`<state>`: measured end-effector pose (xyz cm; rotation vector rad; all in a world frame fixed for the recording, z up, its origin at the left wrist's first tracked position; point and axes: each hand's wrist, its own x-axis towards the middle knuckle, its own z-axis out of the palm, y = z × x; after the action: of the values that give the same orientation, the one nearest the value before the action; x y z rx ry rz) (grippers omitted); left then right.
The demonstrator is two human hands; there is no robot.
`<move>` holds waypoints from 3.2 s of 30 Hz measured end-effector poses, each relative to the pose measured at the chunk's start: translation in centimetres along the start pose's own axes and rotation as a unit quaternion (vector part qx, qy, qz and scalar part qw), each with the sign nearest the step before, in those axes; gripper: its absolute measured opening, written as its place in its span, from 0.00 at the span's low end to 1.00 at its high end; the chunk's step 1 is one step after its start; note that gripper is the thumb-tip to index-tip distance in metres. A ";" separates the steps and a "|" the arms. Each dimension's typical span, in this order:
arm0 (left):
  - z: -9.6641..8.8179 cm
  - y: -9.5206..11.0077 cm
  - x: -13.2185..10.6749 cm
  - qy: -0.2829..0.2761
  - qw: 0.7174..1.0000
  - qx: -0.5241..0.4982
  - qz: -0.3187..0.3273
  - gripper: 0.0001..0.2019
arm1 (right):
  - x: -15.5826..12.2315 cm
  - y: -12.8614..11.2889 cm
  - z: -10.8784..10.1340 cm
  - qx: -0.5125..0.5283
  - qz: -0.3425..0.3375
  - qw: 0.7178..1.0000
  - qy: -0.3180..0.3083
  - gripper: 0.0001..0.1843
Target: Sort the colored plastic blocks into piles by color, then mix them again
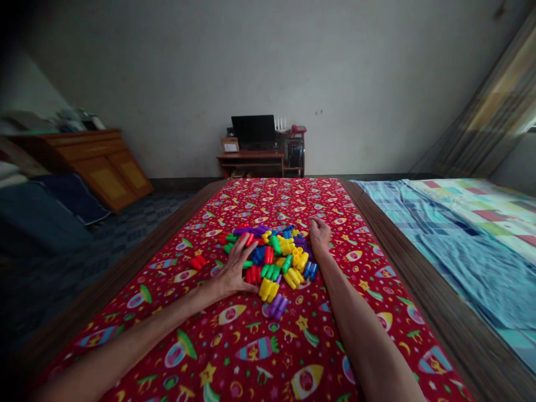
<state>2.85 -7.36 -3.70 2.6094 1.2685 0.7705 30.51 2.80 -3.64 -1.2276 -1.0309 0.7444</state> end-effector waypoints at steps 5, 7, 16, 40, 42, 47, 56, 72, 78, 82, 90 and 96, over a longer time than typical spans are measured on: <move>0.9 0.9 4.9 -0.038 0.999 -0.007 0.008 0.58 | 0.2 -0.4 0.0 0.050 0.019 0.998 0.015 0.22; -0.4 0.4 5.2 -0.021 1.000 -0.012 0.010 0.53 | 0.2 -0.8 -0.1 0.067 0.029 0.997 0.024 0.22; -5.8 -9.8 -1.8 0.153 0.952 0.039 -0.260 0.35 | 1.6 -0.2 -0.7 0.151 0.062 0.986 0.013 0.23; 0.9 11.6 4.5 -0.098 0.926 0.083 0.356 0.22 | 1.5 -0.2 -0.7 0.127 0.074 0.976 -0.163 0.41; 2.2 13.1 4.0 -0.116 0.911 0.098 0.383 0.21 | 1.2 -0.4 -0.7 0.112 0.070 0.974 -0.187 0.43; 2.6 10.5 6.1 -0.085 0.920 0.151 0.352 0.16 | 0.1 -1.5 -1.1 0.008 -0.033 0.966 -0.257 0.36; -0.1 5.1 7.3 -0.050 0.945 0.180 0.267 0.17 | -1.2 -4.2 -0.4 -0.035 -0.045 0.951 -0.303 0.37; -2.3 -4.4 6.5 0.116 0.989 -0.009 -0.087 0.30 | -1.4 -4.2 0.4 -0.001 -0.012 0.944 -0.331 0.39; -1.6 -6.8 5.9 0.130 0.972 -0.134 -0.145 0.33 | -0.4 -2.8 0.3 -0.071 -0.049 0.969 -0.233 0.26; -1.5 -7.4 5.8 0.191 0.934 -0.242 -0.183 0.33 | -0.8 -2.5 1.3 -0.167 -0.114 0.940 -0.275 0.12; -1.1 -8.6 6.1 0.263 0.832 -0.407 -0.268 0.27 | 1.3 -3.1 -0.3 -0.237 -0.134 0.937 -0.218 0.12; -1.0 -8.9 6.2 0.260 0.837 -0.397 -0.271 0.25 | 4.6 -2.0 -6.1 -0.310 -0.109 0.943 0.041 0.22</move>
<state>-0.64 2.99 -3.49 1.3326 1.2983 1.5161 37.76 4.15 -0.80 -1.6248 -1.3609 0.1859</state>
